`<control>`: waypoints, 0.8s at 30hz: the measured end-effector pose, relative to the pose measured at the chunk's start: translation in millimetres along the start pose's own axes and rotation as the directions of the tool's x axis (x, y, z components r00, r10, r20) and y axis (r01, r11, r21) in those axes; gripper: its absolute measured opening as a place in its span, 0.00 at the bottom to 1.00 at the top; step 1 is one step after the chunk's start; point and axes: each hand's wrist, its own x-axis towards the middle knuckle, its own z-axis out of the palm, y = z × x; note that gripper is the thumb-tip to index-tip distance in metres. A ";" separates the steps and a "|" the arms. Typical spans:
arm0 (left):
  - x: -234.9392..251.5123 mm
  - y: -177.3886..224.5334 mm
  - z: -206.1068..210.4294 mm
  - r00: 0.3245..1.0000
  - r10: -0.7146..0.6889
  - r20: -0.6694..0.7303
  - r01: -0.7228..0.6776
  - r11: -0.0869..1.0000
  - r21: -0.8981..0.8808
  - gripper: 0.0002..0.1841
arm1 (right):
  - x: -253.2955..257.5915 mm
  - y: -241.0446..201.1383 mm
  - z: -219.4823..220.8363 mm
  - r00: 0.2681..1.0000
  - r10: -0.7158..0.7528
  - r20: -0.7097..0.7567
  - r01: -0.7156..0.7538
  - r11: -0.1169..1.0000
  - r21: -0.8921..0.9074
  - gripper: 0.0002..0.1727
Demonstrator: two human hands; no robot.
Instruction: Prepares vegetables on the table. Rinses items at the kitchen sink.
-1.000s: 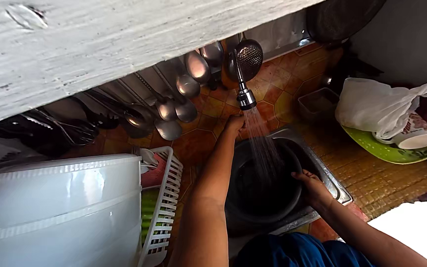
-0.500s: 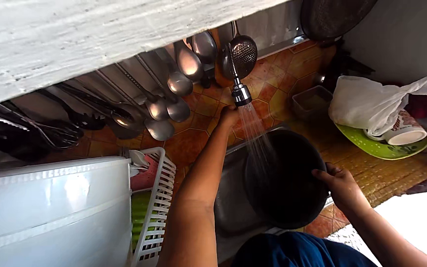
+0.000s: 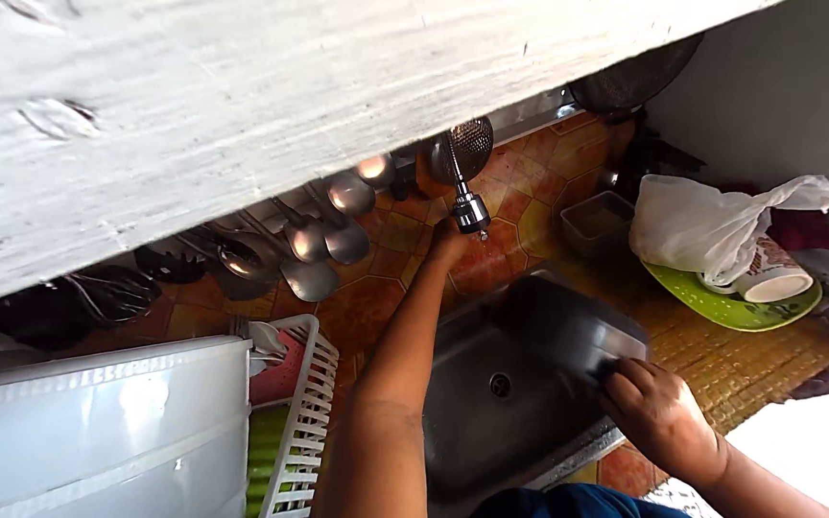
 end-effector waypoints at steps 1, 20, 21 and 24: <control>3.4 1.5 2.5 1.000 0.003 -0.007 -0.003 1.000 0.002 0.20 | -2.3 4.5 -1.4 0.999 -0.043 -0.005 0.043 0.999 0.008 0.15; -155.4 -37.0 -2.8 0.996 -0.080 0.042 0.083 0.993 -0.089 0.22 | -4.0 25.9 -57.8 0.941 -0.339 0.017 0.332 0.929 0.162 0.13; -176.0 -37.9 -7.1 0.997 -0.066 0.037 0.069 0.994 -0.083 0.23 | -4.3 28.5 -60.4 0.938 -0.346 0.012 0.338 0.924 0.179 0.14; -232.8 -29.1 -29.9 0.998 -0.062 -0.026 0.062 0.998 -0.006 0.23 | -12.0 32.3 -64.2 0.920 -0.388 0.055 0.353 0.881 0.315 0.12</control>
